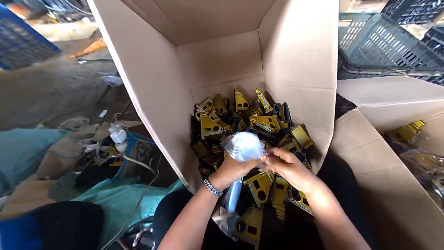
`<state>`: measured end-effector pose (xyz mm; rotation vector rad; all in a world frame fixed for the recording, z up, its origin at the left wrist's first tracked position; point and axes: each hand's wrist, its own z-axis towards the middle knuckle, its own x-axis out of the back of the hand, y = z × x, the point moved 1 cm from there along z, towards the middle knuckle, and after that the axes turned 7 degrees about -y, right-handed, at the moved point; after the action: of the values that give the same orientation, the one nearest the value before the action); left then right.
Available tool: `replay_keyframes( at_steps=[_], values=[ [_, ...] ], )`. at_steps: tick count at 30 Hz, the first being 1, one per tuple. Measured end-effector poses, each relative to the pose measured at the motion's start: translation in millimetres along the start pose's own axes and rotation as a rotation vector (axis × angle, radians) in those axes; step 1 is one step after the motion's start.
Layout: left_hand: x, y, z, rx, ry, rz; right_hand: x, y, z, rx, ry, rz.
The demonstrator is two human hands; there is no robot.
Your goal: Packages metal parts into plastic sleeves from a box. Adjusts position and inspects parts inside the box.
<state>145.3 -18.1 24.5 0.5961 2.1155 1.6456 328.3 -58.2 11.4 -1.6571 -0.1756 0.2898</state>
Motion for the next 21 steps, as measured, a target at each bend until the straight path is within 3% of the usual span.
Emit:
replay_keyframes(
  at_steps=[3,5,8,10,12,14,16,18,21],
  values=[
    [-1.7,-1.2,-2.1,0.052,-0.052,0.01,-4.3,-7.2,3.1,0.009,0.059,-0.131],
    [2.5,5.7,-4.0,-0.002,0.02,0.051,-6.6,-6.5,3.0,0.005,0.069,-0.115],
    [46.3,-3.7,0.8,-0.346,0.399,0.44,-4.0,-13.7,-7.0,0.028,-0.062,0.009],
    [71.4,-2.6,-1.4,-0.407,0.536,0.446,-2.6,-20.6,-4.8,0.051,0.049,0.027],
    [53.1,8.2,-11.8,-0.38,0.322,0.138,-7.6,-29.5,8.5,0.032,0.128,-0.153],
    [20.4,10.2,-12.1,-0.292,0.04,-0.142,-18.2,-37.8,23.4,0.096,-0.043,-0.473],
    [13.0,13.7,-12.1,-0.235,0.009,-0.154,-22.5,-50.4,32.4,0.096,-0.189,-0.618],
    [33.2,19.3,-16.5,-0.293,0.137,0.015,-12.1,-62.4,39.5,-0.002,-0.157,-0.478],
    [69.1,12.7,-21.6,-0.406,0.455,0.279,5.5,-61.1,54.9,-0.015,0.021,-0.304]
  ],
)
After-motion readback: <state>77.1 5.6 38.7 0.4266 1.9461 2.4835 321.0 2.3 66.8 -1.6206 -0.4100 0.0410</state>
